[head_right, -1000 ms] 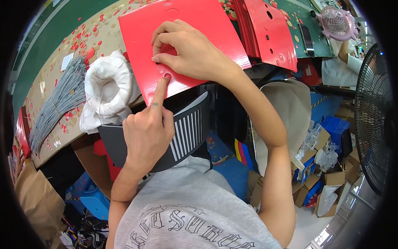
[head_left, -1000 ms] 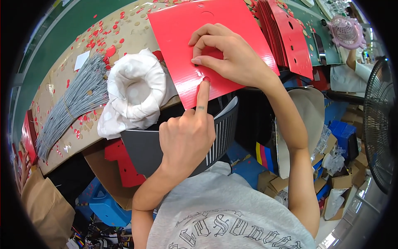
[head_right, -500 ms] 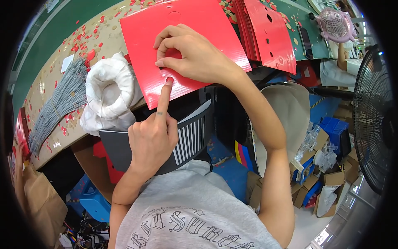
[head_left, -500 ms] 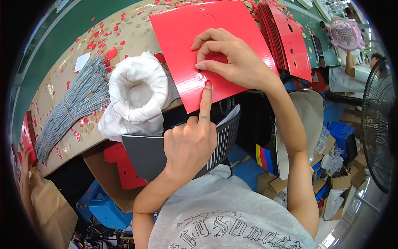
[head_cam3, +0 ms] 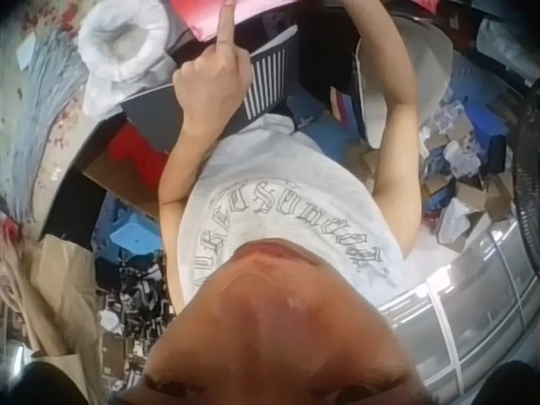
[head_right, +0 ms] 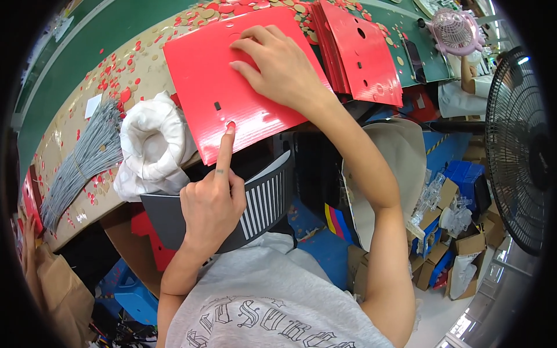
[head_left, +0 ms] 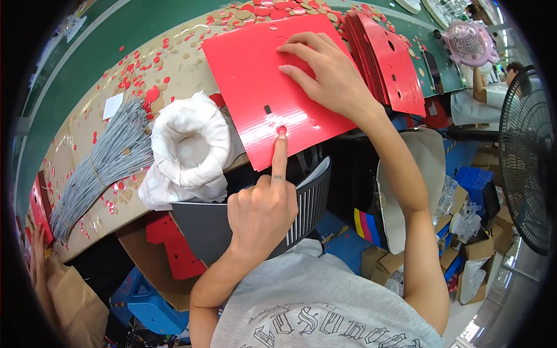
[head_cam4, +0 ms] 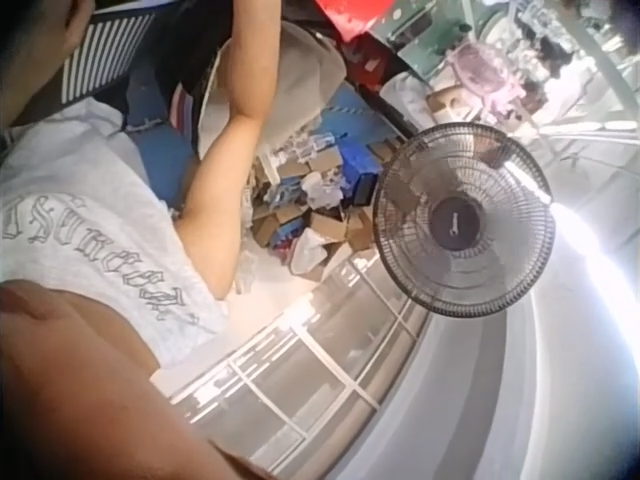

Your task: The worker is peeling small circular red stickers from a sheet and applying them to red plastic folders on an assembly line.

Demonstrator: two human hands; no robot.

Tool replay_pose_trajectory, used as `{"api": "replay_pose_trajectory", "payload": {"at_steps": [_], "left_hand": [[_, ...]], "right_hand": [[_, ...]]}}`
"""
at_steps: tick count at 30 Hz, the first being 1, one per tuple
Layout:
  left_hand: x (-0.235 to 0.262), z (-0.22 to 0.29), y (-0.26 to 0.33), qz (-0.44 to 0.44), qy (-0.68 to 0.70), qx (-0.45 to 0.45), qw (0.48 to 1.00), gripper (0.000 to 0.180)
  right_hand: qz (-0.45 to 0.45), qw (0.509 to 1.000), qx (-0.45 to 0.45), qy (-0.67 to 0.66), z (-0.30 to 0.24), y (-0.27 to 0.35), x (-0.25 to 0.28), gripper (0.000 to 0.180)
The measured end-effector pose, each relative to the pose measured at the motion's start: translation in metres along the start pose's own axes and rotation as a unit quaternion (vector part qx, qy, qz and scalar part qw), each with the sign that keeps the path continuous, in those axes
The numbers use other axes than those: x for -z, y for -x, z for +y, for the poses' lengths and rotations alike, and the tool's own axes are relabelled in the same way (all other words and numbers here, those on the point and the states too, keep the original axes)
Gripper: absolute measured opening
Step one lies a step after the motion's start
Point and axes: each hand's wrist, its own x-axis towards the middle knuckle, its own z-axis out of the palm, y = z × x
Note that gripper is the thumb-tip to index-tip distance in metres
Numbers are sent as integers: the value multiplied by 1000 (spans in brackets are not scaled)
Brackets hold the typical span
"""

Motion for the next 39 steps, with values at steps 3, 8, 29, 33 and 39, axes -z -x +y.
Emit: {"api": "replay_pose_trajectory", "payload": {"at_steps": [3,8,29,33,39], "left_hand": [[0,-1,-1,-2,11,0,1000,71],[1,-2,-4,6,15,-7,1000,69],[-1,-5,-1,17,23,4,1000,64],[-3,-4,0,23,34,0,999,64],[-8,-8,4,54,13,-26,998,71]], "right_hand": [[18,996,23,79,15,-3,-2,31],[36,993,32,112,11,-2,-5,28],[-59,993,-43,95,26,-50,-3,25],[-135,991,-1,22,44,-74,12,27],[-211,974,-26,74,40,-80,15,45]]}}
